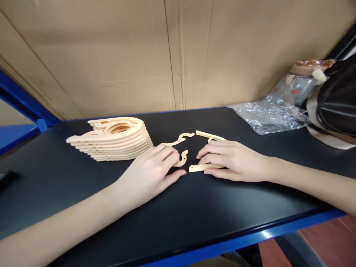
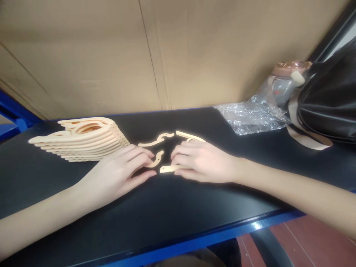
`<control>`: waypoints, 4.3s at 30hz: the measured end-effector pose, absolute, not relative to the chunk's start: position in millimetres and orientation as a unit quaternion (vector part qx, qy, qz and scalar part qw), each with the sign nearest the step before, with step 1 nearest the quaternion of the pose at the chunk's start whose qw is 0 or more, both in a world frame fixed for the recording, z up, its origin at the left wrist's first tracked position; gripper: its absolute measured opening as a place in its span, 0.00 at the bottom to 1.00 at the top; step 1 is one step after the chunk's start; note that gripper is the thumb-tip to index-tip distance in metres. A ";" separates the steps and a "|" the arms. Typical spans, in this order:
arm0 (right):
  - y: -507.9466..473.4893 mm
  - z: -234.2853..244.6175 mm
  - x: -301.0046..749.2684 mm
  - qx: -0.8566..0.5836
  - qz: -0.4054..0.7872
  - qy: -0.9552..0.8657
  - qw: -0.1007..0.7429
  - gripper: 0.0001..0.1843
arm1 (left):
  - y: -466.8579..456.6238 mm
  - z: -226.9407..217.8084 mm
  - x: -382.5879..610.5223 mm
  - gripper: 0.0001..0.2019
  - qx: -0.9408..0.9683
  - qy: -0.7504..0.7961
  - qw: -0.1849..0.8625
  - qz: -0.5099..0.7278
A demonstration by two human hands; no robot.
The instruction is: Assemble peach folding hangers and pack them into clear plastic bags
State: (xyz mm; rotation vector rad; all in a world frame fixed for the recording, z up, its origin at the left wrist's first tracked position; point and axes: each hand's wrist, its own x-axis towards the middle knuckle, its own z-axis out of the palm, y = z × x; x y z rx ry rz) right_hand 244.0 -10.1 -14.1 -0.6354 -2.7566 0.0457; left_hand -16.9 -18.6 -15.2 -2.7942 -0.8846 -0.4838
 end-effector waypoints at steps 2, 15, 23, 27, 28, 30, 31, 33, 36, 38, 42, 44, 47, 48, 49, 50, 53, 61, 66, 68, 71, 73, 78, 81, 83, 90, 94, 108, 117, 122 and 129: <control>-10.4 -14.0 244.6 -0.222 0.039 -0.960 0.164 0.10 | -22.0 -13.9 -16.0 0.08 -0.934 -0.315 0.052 -0.162; -10.4 -15.3 248.6 -0.243 0.083 -0.950 0.178 0.05 | -31.5 -16.4 -13.4 0.03 -0.906 -0.369 -0.037 -0.202; -11.5 -15.3 248.2 -0.240 0.062 -0.954 0.171 0.13 | -31.8 -9.4 -13.0 0.04 -0.867 -0.432 -0.168 -0.181; -11.4 -17.3 248.3 -0.247 0.058 -0.953 0.167 0.15 | -32.4 -12.6 -13.6 0.00 -0.851 -0.440 -0.213 -0.192; -11.4 -17.5 248.2 -0.248 0.065 -0.953 0.163 0.15 | -32.7 -12.7 -13.7 0.01 -0.849 -0.442 -0.208 -0.203; -11.5 -17.4 248.0 -0.249 0.079 -0.953 0.153 0.16 | -33.5 -11.5 -13.4 0.02 -0.843 -0.457 -0.186 -0.216; -11.7 -17.3 248.0 -0.250 0.086 -0.953 0.148 0.16 | -34.0 -10.3 -13.1 0.02 -0.841 -0.465 -0.176 -0.214; -12.2 -17.3 248.2 -0.254 0.097 -0.952 0.144 0.15 | -34.8 -8.1 -12.3 0.04 -0.838 -0.480 -0.171 -0.199; -12.8 -17.4 248.7 -0.259 0.114 -0.948 0.144 0.14 | -35.7 -7.5 -11.3 0.14 -0.849 -0.468 -0.173 -0.176; -12.9 -17.2 248.7 -0.254 0.125 -0.948 0.145 0.14 | -35.8 -8.8 -11.0 0.19 -0.865 -0.444 -0.161 -0.170; -12.1 -16.7 247.5 -0.248 0.134 -0.947 0.152 0.15 | -34.4 -11.1 -11.5 0.19 -0.885 -0.402 -0.153 -0.179; -11.5 -16.7 246.9 -0.250 0.135 -0.946 0.154 0.15 | -33.3 -11.5 -11.9 0.19 -0.886 -0.394 -0.159 -0.189; -10.8 -16.7 247.0 -0.254 0.149 -0.944 0.151 0.15 | -32.8 -11.4 -12.6 0.19 -0.883 -0.392 -0.172 -0.192; -10.6 -16.6 247.1 -0.256 0.155 -0.942 0.149 0.15 | -33.0 -11.2 -12.8 0.19 -0.882 -0.393 -0.176 -0.191; -10.4 -16.4 247.3 -0.260 0.162 -0.941 0.145 0.15 | -33.2 -10.9 -13.0 0.19 -0.882 -0.393 -0.180 -0.190; -10.2 -16.2 247.5 -0.264 0.167 -0.939 0.142 0.16 | -33.5 -10.4 -13.1 0.19 -0.882 -0.391 -0.185 -0.189; -9.6 -15.7 247.8 -0.272 0.175 -0.937 0.134 0.16 | -34.1 -8.3 -13.3 0.20 -0.880 -0.391 -0.198 -0.180; -9.5 -21.3 247.5 -0.262 0.161 -0.939 0.154 0.17 | -32.0 -0.2 -14.2 0.20 -0.889 -0.375 -0.223 -0.143; -9.1 -25.0 246.9 -0.263 0.140 -0.940 0.168 0.17 | -29.5 2.5 -14.4 0.21 -0.879 -0.384 -0.251 -0.131; -8.9 -25.4 246.9 -0.264 0.133 -0.940 0.172 0.17 | -29.3 2.9 -14.6 0.21 -0.874 -0.389 -0.261 -0.127; -8.7 -25.1 246.9 -0.265 0.127 -0.940 0.173 0.18 | -29.7 4.0 -14.8 0.22 -0.870 -0.394 -0.269 -0.123; -8.8 -24.7 246.8 -0.267 0.123 -0.940 0.172 0.18 | -30.1 4.7 -14.8 0.22 -0.870 -0.395 -0.268 -0.123; -8.8 -24.3 246.2 -0.262 0.108 -0.942 0.179 0.19 | -30.4 5.9 -14.7 0.21 -0.884 -0.382 -0.242 -0.117; -8.4 -24.2 245.4 -0.250 0.089 -0.945 0.191 0.18 | -30.3 6.2 -15.3 0.21 -0.894 -0.374 -0.224 -0.108; -7.9 -24.4 244.9 -0.245 0.081 -0.946 0.194 0.18 | -29.9 6.1 -15.7 0.22 -0.894 -0.373 -0.226 -0.102; -7.0 -25.9 246.3 -0.247 0.097 -0.944 0.198 0.18 | -27.8 3.3 -15.9 0.22 -0.894 -0.373 -0.228 -0.098; -6.9 -25.5 246.9 -0.248 0.111 -0.944 0.187 0.18 | -30.1 4.2 -15.3 0.20 -0.915 -0.349 -0.178 -0.093; -7.4 -22.8 243.5 -0.245 0.121 -0.948 0.164 0.19 | -28.6 -9.5 -15.5 0.16 -0.955 -0.282 -0.037 -0.089; -6.2 -23.6 242.8 -0.255 0.102 -0.946 0.172 0.18 | -32.3 4.8 -10.8 0.19 -0.924 -0.354 -0.127 -0.075; -6.4 -23.7 243.6 -0.266 0.093 -0.944 0.174 0.19 | -31.1 4.4 -12.3 0.20 -0.917 -0.363 -0.144 -0.087; -8.5 -18.5 242.9 -0.272 0.126 -0.940 0.163 0.18 | -32.8 1.9 -13.9 0.18 -0.930 -0.339 -0.112 -0.086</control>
